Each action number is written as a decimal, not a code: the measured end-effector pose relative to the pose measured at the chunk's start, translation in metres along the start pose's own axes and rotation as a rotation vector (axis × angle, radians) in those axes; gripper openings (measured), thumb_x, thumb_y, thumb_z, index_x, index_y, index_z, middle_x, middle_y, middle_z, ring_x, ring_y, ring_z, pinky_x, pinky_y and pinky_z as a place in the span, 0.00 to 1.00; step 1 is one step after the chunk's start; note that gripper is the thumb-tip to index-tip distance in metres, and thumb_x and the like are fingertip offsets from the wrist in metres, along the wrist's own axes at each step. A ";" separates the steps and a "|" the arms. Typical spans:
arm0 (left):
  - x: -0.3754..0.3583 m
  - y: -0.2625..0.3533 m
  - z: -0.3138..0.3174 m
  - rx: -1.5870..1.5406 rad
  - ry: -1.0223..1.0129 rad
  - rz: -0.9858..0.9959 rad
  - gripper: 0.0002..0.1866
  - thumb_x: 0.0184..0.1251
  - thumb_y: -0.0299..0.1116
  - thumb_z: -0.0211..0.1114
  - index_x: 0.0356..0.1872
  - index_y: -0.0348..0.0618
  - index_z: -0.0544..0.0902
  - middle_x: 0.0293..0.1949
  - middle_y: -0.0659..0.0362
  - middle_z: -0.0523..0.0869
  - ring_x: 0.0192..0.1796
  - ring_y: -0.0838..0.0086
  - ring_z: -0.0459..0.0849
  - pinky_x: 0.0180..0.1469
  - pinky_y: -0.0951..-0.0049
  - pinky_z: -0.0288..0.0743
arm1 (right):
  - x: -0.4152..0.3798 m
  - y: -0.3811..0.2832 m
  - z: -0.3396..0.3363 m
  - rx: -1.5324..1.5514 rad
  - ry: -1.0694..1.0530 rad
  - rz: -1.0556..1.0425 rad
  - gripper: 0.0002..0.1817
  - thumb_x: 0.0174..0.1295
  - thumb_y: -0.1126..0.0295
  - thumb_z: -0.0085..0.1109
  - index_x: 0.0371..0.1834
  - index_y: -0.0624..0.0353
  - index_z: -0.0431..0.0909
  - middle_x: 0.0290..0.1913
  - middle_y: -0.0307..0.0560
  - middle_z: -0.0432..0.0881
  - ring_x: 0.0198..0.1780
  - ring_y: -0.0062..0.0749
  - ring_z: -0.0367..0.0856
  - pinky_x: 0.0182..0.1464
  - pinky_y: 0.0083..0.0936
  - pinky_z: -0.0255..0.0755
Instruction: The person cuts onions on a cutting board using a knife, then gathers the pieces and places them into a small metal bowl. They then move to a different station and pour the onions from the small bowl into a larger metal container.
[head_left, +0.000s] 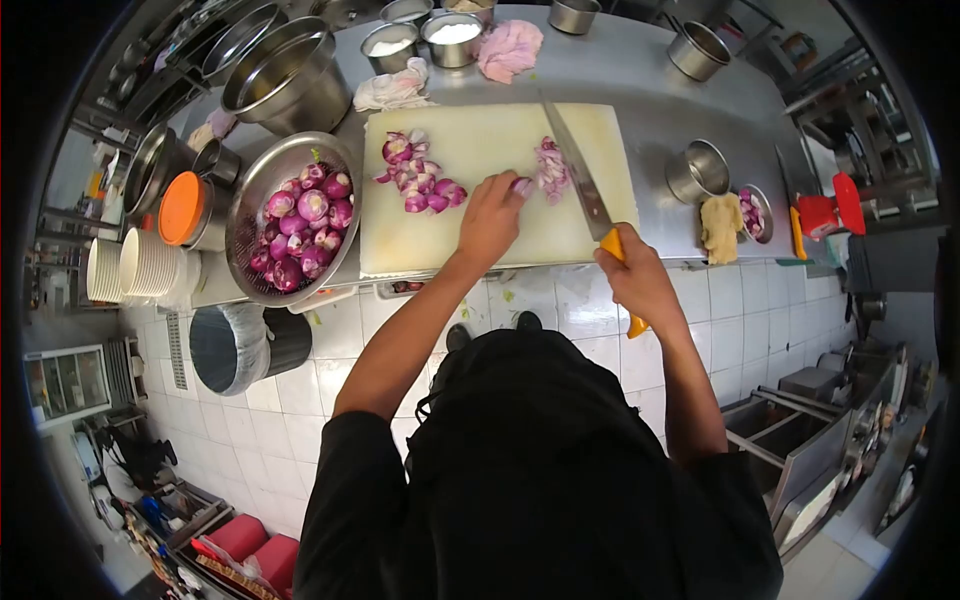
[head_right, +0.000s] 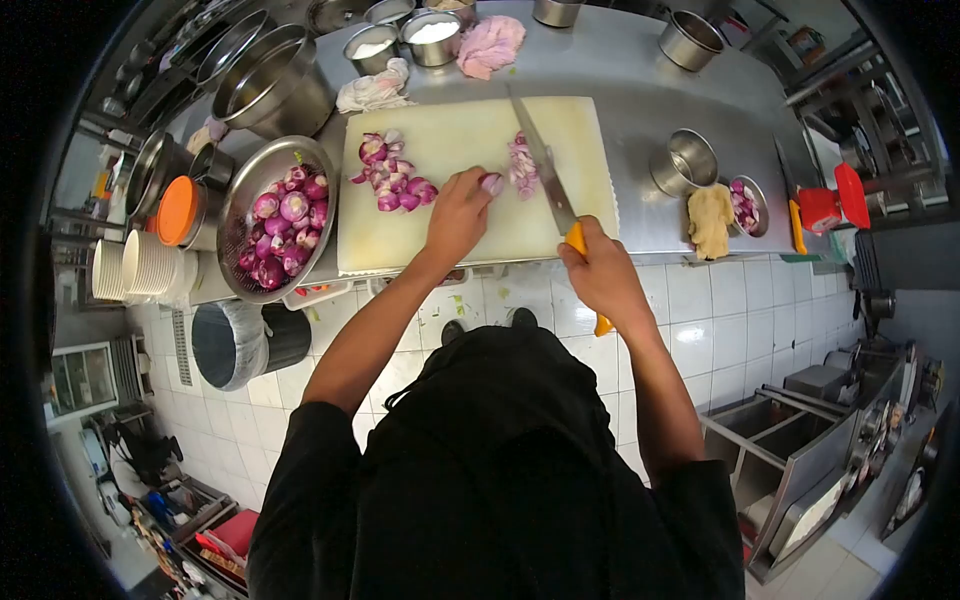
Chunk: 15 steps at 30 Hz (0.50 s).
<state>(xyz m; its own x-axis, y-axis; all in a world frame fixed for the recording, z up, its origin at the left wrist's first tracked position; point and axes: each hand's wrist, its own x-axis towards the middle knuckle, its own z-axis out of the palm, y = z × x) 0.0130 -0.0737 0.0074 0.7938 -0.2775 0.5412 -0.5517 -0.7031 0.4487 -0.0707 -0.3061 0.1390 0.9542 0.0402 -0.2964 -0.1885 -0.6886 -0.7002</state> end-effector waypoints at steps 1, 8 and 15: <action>-0.009 -0.001 -0.005 0.022 0.027 0.083 0.09 0.55 0.20 0.67 0.39 0.37 0.86 0.57 0.51 0.82 0.60 0.55 0.80 0.61 0.57 0.75 | 0.001 -0.002 0.003 -0.013 0.000 -0.015 0.16 0.72 0.65 0.59 0.55 0.63 0.71 0.35 0.68 0.84 0.42 0.69 0.83 0.47 0.51 0.74; -0.021 0.023 -0.006 -0.103 0.102 0.133 0.09 0.52 0.20 0.72 0.35 0.37 0.84 0.52 0.56 0.84 0.60 0.59 0.81 0.59 0.56 0.75 | 0.004 -0.013 0.015 -0.142 -0.034 -0.065 0.17 0.72 0.64 0.58 0.56 0.63 0.70 0.38 0.70 0.85 0.45 0.70 0.84 0.49 0.53 0.75; -0.027 0.005 -0.020 -0.058 -0.001 0.223 0.07 0.56 0.20 0.68 0.35 0.40 0.86 0.44 0.55 0.85 0.56 0.58 0.82 0.59 0.58 0.75 | 0.009 -0.017 0.024 -0.219 -0.041 -0.101 0.19 0.73 0.62 0.59 0.59 0.62 0.69 0.37 0.69 0.84 0.42 0.67 0.84 0.46 0.49 0.74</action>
<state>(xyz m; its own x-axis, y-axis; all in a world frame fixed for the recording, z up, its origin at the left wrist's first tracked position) -0.0164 -0.0562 0.0091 0.6510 -0.4225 0.6306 -0.7271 -0.5856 0.3584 -0.0642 -0.2767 0.1331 0.9547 0.1430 -0.2608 -0.0333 -0.8199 -0.5715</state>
